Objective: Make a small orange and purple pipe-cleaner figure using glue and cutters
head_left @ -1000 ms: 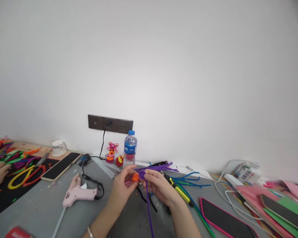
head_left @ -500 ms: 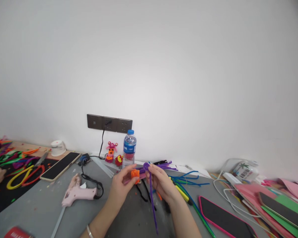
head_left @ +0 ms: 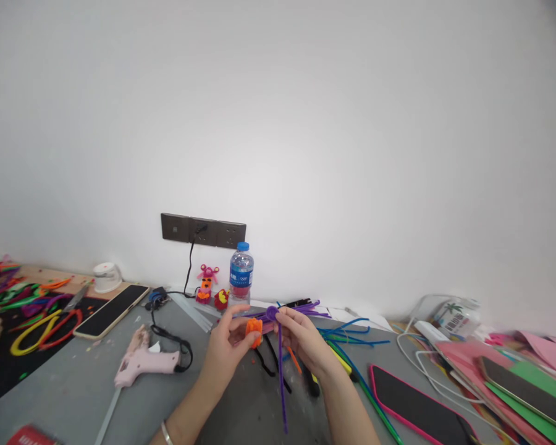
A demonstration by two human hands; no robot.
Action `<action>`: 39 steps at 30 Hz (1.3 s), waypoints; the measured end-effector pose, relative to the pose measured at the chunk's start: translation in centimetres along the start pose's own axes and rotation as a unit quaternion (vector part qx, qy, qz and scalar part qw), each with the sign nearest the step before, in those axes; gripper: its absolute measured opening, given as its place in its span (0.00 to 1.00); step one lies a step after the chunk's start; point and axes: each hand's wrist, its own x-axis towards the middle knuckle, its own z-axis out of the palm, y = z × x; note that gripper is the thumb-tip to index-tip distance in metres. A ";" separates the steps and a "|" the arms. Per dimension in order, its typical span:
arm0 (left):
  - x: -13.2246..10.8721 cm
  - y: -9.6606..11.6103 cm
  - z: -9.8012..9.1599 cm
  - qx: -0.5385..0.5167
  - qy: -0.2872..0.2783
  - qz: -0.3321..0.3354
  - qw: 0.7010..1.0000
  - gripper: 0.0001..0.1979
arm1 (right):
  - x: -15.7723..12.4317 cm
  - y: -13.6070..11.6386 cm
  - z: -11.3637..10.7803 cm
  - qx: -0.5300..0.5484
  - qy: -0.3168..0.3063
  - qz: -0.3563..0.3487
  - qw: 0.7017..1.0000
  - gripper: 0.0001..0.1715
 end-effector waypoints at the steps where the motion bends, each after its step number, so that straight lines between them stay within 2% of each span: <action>1: 0.0 0.0 0.0 0.002 0.006 -0.002 1.000 0.17 | -0.1 0.0 -0.2 -0.043 0.009 -0.004 0.999 0.19; 3: 0.2 -0.1 -0.1 0.018 0.019 0.002 1.000 0.14 | -0.3 -0.1 -0.5 -0.113 0.023 0.006 0.993 0.19; 5: 0.4 -0.1 -0.2 0.033 0.031 0.013 0.999 0.13 | -0.6 -0.2 -0.6 -0.152 0.010 0.038 0.988 0.19; 9: 0.8 0.0 -0.4 0.012 0.045 0.021 0.999 0.14 | -1.2 0.1 0.0 -0.191 -0.092 0.113 0.971 0.14; 12: 1.0 0.2 -0.4 -0.028 0.056 0.020 0.998 0.15 | -1.0 0.7 0.9 -0.200 -0.136 0.122 0.963 0.14; 17: 1.2 0.0 -0.4 -0.076 0.068 0.002 0.995 0.17 | -0.2 1.7 1.9 -0.234 -0.092 0.098 0.963 0.17; 19: 1.2 -0.3 -0.4 -0.088 0.065 0.000 0.994 0.17 | 0.0 1.8 1.6 -0.264 -0.065 0.087 0.958 0.18; 21: 1.3 -0.6 -0.5 -0.093 0.054 0.000 0.994 0.16 | 0.2 1.7 0.7 -0.312 -0.011 0.052 0.949 0.18; 23: 1.3 -0.7 -0.6 -0.089 0.045 -0.001 0.995 0.16 | 0.3 1.2 -1.0 -0.368 0.065 0.004 0.928 0.18; 26: 1.4 -0.7 -0.6 -0.083 0.043 -0.010 0.996 0.16 | 0.1 0.2 -4.2 -0.413 0.163 -0.021 0.896 0.16; 28: 1.4 -0.7 -0.6 -0.082 0.042 -0.018 0.996 0.15 | -0.4 -0.2 -6.1 -0.445 0.218 -0.014 0.869 0.14; 30: 1.4 -0.7 -0.6 -0.079 0.038 -0.022 0.996 0.15 | -1.0 -0.3 -7.0 -0.474 0.261 0.015 0.841 0.14; 32: 1.3 -0.8 -0.6 -0.074 0.033 -0.023 0.996 0.14 | -1.5 -0.1 -6.8 -0.523 0.280 0.074 0.801 0.21; 34: 1.2 -1.0 -0.6 -0.075 0.024 -0.024 0.997 0.14 | -1.6 0.4 -5.8 -0.613 0.257 0.159 0.729 0.32; 36: 1.2 -1.3 -0.5 -0.085 0.013 -0.029 0.996 0.14 | -1.4 0.8 -4.7 -0.669 0.231 0.194 0.679 0.40; 39: 1.3 -1.5 -0.5 -0.101 0.005 -0.040 0.994 0.14 | -1.1 0.9 -3.8 -0.681 0.221 0.194 0.671 0.43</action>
